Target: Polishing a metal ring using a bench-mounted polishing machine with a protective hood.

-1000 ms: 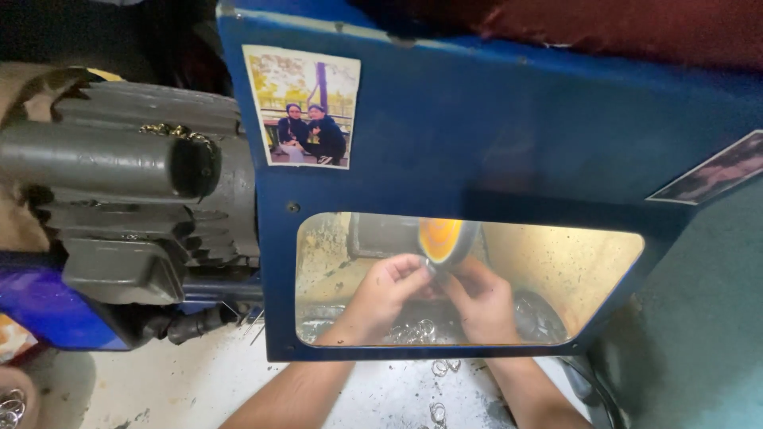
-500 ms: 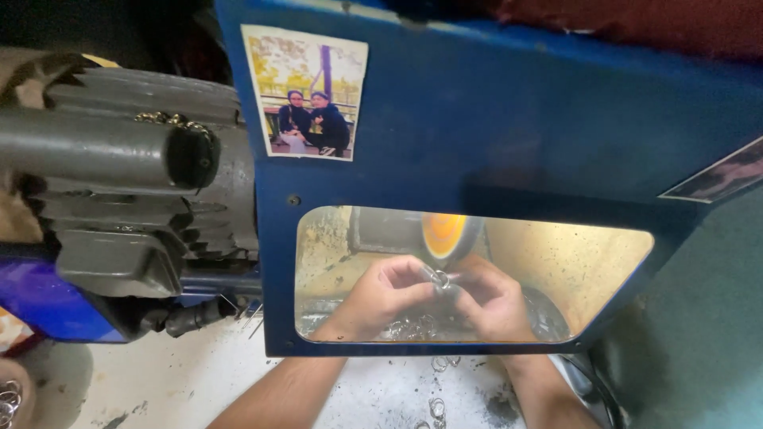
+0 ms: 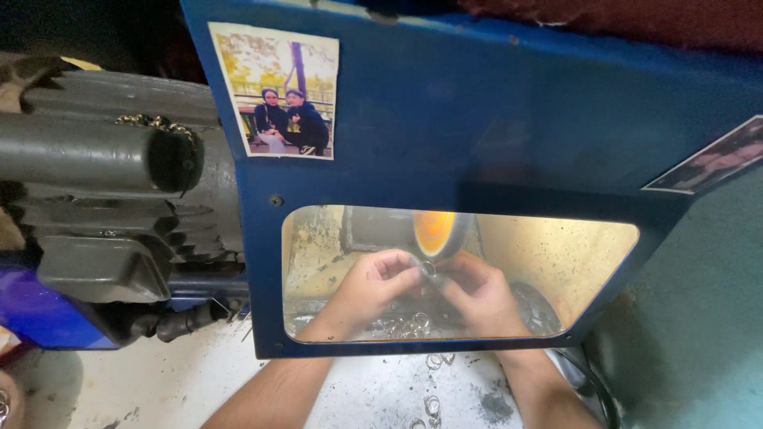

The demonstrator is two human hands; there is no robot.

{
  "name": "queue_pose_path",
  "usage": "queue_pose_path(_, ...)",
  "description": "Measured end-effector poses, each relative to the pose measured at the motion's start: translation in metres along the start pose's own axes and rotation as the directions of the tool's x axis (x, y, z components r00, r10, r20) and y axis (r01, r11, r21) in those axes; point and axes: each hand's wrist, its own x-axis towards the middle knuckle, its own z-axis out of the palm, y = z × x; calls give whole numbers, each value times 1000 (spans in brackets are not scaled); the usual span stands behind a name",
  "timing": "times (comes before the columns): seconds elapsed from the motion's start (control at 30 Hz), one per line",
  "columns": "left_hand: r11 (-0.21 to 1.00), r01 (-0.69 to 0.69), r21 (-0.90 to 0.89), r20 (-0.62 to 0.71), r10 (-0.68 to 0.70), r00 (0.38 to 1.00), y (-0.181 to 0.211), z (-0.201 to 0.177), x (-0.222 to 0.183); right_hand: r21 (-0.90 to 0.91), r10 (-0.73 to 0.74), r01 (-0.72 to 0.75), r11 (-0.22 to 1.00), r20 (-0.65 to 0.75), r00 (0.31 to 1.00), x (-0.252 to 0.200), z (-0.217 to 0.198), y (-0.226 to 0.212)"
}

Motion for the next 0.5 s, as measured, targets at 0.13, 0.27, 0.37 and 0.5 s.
queue_pose_path(0.13, 994, -4, -110, -15, 2, 1000, -26, 5, 14, 51, 63, -63, 997, 9, 998, 4, 2, 10)
queue_pose_path(0.27, 981, -11, -196, -36, 4, 999, -45, -1, 27, 100, 227, -216, 971, -123, 966, 8, 18, 13)
queue_pose_path(0.37, 977, -9, -214, -34, 2, 999, -53, 0, 30, 99, 247, -233, 967, -169, 954, 4, 21, -7)
queue_pose_path(0.5, 980, -13, -200, -41, 5, 999, -51, -4, 31, 64, 244, -236, 970, -169, 955, 6, 29, -4)
